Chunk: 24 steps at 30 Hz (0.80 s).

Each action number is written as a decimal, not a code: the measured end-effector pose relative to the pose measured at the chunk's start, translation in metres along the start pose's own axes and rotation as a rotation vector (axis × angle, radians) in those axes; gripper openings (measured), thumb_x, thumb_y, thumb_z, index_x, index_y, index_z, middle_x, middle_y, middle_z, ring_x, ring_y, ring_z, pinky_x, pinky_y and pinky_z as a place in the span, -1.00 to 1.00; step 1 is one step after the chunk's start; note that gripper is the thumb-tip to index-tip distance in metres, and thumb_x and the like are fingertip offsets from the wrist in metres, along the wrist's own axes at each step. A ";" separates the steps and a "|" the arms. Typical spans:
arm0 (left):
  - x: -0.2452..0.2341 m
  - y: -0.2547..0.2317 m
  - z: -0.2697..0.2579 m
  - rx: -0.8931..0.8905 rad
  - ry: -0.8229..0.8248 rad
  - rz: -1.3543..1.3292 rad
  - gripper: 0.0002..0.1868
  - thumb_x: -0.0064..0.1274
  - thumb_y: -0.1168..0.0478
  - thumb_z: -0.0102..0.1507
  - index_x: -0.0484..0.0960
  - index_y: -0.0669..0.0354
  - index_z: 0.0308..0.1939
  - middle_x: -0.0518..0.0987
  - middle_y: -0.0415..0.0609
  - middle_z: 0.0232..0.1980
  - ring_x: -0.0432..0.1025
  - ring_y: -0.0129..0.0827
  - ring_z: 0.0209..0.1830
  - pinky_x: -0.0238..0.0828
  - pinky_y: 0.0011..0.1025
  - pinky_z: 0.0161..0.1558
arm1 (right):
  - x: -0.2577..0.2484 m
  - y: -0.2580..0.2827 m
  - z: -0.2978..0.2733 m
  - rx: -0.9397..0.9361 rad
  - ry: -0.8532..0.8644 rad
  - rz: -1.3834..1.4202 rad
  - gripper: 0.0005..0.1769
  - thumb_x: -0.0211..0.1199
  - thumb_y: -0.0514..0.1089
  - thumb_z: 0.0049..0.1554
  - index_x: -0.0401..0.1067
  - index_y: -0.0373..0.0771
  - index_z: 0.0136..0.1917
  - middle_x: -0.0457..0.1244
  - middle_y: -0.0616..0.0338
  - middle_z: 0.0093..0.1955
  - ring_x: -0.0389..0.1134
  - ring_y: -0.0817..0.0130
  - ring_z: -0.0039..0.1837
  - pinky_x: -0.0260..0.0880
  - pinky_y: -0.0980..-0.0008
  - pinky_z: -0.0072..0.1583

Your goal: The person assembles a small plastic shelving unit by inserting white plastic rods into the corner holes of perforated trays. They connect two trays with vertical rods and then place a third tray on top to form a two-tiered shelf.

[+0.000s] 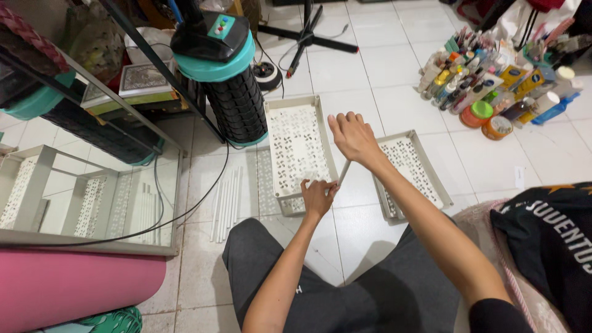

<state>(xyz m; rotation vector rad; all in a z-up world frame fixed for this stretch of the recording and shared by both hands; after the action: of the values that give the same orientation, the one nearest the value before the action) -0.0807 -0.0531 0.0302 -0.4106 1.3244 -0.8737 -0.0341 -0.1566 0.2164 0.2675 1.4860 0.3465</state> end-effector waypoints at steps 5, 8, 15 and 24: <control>0.003 0.009 0.004 0.067 0.016 0.023 -0.86 0.05 0.17 0.05 0.57 0.09 -0.34 0.50 -0.17 -0.46 0.33 -0.38 -0.34 -0.16 -0.17 0.07 | 0.021 -0.039 -0.004 -0.189 -0.197 0.649 -0.38 -0.42 0.19 0.15 0.22 -0.34 0.05 0.15 -0.01 0.00 0.16 0.26 -0.04 0.16 0.24 0.01; 0.003 0.011 0.002 0.108 0.049 0.051 -0.86 0.07 0.26 -0.01 0.51 0.11 -0.38 0.51 -0.19 -0.39 0.32 -0.37 -0.27 -0.18 -0.16 0.08 | 0.068 -0.063 -0.040 0.026 -0.334 0.713 -0.42 -0.37 0.15 0.11 0.29 -0.29 0.02 0.21 0.10 -0.20 0.12 0.31 -0.22 0.14 0.33 -0.16; -0.003 0.029 0.013 0.150 0.189 -0.163 -0.77 0.10 0.29 -0.04 0.52 0.15 -0.30 0.51 -0.09 -0.28 0.31 -0.25 -0.16 0.03 -0.24 0.06 | 0.157 -0.092 -0.061 0.010 -0.088 0.706 -0.94 0.09 -0.33 0.00 0.27 -0.38 -0.21 0.19 0.09 -0.41 0.18 0.43 -0.38 0.19 0.47 -0.31; -0.104 0.263 0.013 -0.176 -0.109 -0.290 -0.82 -0.04 0.29 0.13 0.48 0.19 -0.18 0.55 -0.01 -0.25 0.44 -0.38 -0.26 0.36 -0.47 -0.21 | 0.164 -0.099 -0.041 0.167 -0.247 0.739 -0.93 0.02 -0.34 0.04 0.26 -0.39 -0.16 0.20 0.08 -0.38 0.28 0.41 -0.33 0.26 0.42 -0.30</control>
<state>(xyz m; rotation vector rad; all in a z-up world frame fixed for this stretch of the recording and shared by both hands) 0.0152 0.1873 -0.0845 -0.7925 1.2626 -0.9615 -0.0606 -0.1863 0.0250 0.9669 1.1295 0.7486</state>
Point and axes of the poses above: each hand's wrist, its own z-axis towards the middle knuckle, its own x-axis out of the palm, y = z × x, the point moved 1 cm from there along z, towards the middle knuckle
